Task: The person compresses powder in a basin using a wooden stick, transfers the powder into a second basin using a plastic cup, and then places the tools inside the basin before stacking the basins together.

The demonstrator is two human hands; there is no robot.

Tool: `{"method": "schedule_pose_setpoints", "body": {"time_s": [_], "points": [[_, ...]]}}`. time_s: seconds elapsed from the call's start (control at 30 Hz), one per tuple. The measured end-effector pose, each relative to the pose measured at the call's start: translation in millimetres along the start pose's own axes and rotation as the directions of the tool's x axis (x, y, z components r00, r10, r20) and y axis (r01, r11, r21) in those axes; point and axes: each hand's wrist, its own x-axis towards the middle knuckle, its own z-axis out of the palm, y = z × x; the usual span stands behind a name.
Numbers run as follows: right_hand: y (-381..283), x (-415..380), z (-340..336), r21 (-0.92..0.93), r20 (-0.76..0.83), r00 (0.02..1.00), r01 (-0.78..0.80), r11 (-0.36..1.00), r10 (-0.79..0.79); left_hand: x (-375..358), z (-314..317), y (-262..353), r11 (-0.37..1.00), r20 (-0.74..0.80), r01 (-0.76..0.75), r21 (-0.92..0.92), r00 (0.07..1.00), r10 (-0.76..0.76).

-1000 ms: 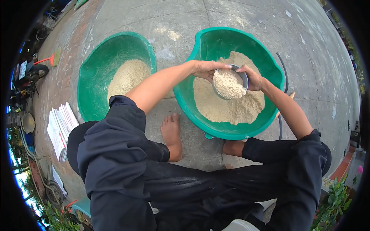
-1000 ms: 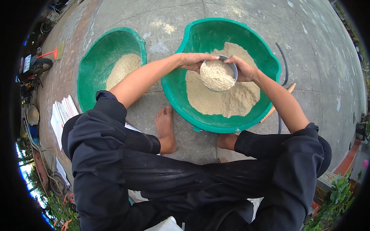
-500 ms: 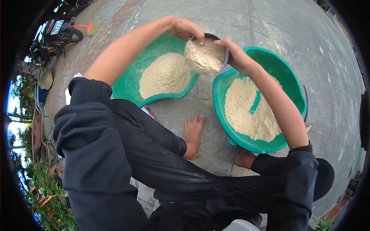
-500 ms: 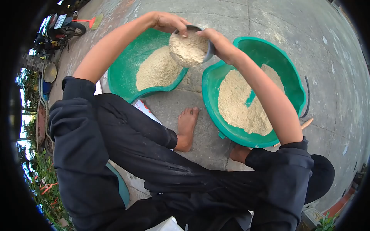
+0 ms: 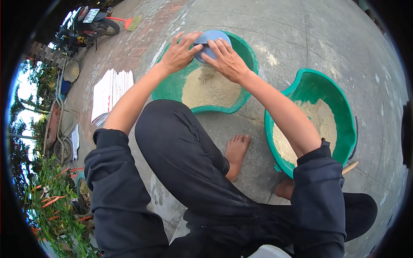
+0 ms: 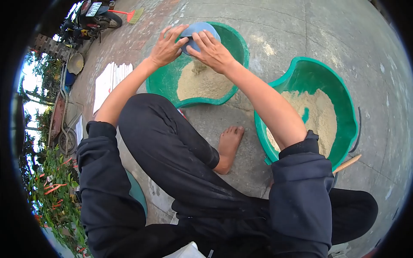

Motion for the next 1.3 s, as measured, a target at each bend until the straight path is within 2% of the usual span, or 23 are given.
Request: {"method": "schedule_pose_setpoints", "body": {"time_s": [0.03, 0.1, 0.13, 0.23, 0.3, 0.33, 0.4, 0.43, 0.5, 0.53, 0.6, 0.67, 0.7, 0.73, 0.8, 0.87, 0.97, 1.03, 1.07, 1.1, 1.17, 1.23, 1.3], "points": [[9.0, -0.9, -7.0, -0.008, 0.002, 1.000, 0.001, 1.000, -0.001, 4.5, -4.2, -4.4, 0.999, -0.032, -0.034, 0.003, 0.999, 0.034], [30.4, 0.4, -23.6, -0.096, 0.036, 0.985, 0.172, 0.980, -0.169, 21.3, -14.0, -14.2, 0.993, -0.049, -0.115, 0.015, 0.992, 0.116], [39.2, -0.1, -35.7, -0.109, 0.030, 0.983, 0.183, 0.977, -0.180, 32.9, -19.2, -16.7, 0.981, -0.053, -0.191, 0.020, 0.980, 0.191], [72.6, -7.4, -83.5, -0.128, 0.057, 0.972, 0.234, 0.964, -0.229, 86.0, -28.3, -13.4, 0.960, -0.188, -0.279, 0.007, 0.943, 0.275], [97.6, -19.9, -130.8, -0.106, 0.087, 0.972, 0.228, 0.968, -0.220, 127.0, -29.9, 3.6, 0.953, -0.253, -0.301, -0.027, 0.924, 0.285], [112.7, -30.8, -154.8, -0.164, 0.108, 0.964, 0.257, 0.952, -0.242, 148.8, -30.2, 14.9, 0.943, -0.290, -0.327, -0.060, 0.910, 0.297], [133.4, -60.3, -212.8, -0.162, 0.321, 0.939, 0.185, 0.969, -0.126, 190.0, -31.5, 48.0, 0.933, -0.297, -0.359, 0.008, 0.890, 0.345], [145.1, -81.9, -233.8, -0.163, 0.378, 0.922, 0.155, 0.974, -0.083, 208.4, -26.1, 68.2, 0.925, -0.296, -0.375, -0.057, 0.891, 0.343], [160.2, -123.1, -271.9, -0.165, 0.559, 0.829, 0.085, 0.983, 0.022, 232.5, -18.5, 115.3, 0.909, -0.145, -0.362, -0.208, 0.930, 0.337], [164.3, -145.3, -285.9, -0.152, 0.611, 0.789, 0.050, 0.987, 0.054, 241.2, -15.3, 134.9, 0.871, -0.031, -0.391, -0.298, 0.916, 0.401], [161.1, -193.9, -297.1, -0.186, 0.661, 0.731, -0.063, 0.981, 0.172, 250.3, -7.9, 168.2, 0.823, 0.147, -0.485, -0.296, 0.828, 0.541], [154.6, -241.8, -298.3, -0.207, 0.705, 0.658, -0.165, 0.964, 0.264, 251.3, -1.7, 194.6, 0.770, 0.301, -0.485, -0.414, 0.726, 0.619], [146.9, -258.8, -300.1, -0.212, 0.749, 0.590, -0.217, 0.953, 0.302, 247.7, 13.2, 204.5, 0.726, 0.280, -0.499, -0.474, 0.696, 0.661], [139.6, -270.9, -304.3, -0.204, 0.788, 0.546, -0.205, 0.957, 0.285, 245.1, 19.3, 213.0, 0.678, 0.313, -0.524, -0.515, 0.622, 0.718], [127.7, -290.4, -306.8, -0.125, 0.824, 0.524, -0.203, 0.971, 0.216, 237.9, 42.3, 222.0, 0.583, 0.324, -0.593, -0.554, 0.492, 0.808], [114.5, -299.9, -306.8, -0.122, 0.845, 0.484, -0.236, 0.964, 0.225, 235.1, 48.2, 225.1, 0.567, 0.327, -0.587, -0.578, 0.470, 0.820], [110.8, -316.2, -296.7, -0.128, 0.840, 0.491, -0.237, 0.963, 0.232, 236.6, 62.2, 231.7, 0.585, 0.408, -0.527, -0.616, 0.422, 0.809], [115.2, -324.9, -291.2, -0.144, 0.825, 0.509, -0.232, 0.962, 0.246, 232.1, 70.6, 234.4, 0.688, 0.321, -0.466, -0.557, 0.644, 0.695], [117.2, -328.5, -289.5, -0.161, 0.810, 0.527, -0.221, 0.962, 0.257, 234.5, 75.5, 236.8, 0.736, 0.318, -0.443, -0.511, 0.698, 0.641], [120.8, -334.9, -286.5, -0.161, 0.811, 0.524, -0.225, 0.961, 0.258, 236.4, 77.0, 239.9, 0.734, 0.317, -0.444, -0.515, 0.696, 0.644], [130.5, -342.7, -278.2, -0.187, 0.740, 0.634, -0.127, 0.974, 0.224, 240.8, 78.2, 243.6, 0.878, 0.261, -0.217, -0.428, 0.900, 0.349], [141.0, -349.0, -267.5, -0.187, 0.729, 0.658, -0.073, 0.980, 0.188, 246.8, 81.6, 245.4, 0.896, 0.304, -0.157, -0.415, 0.904, 0.300], [143.3, -346.2, -260.6, -0.188, 0.718, 0.680, -0.021, 0.982, 0.152, 250.7, 86.5, 245.3, 0.855, 0.527, 0.116, -0.506, 0.826, 0.200]]}}
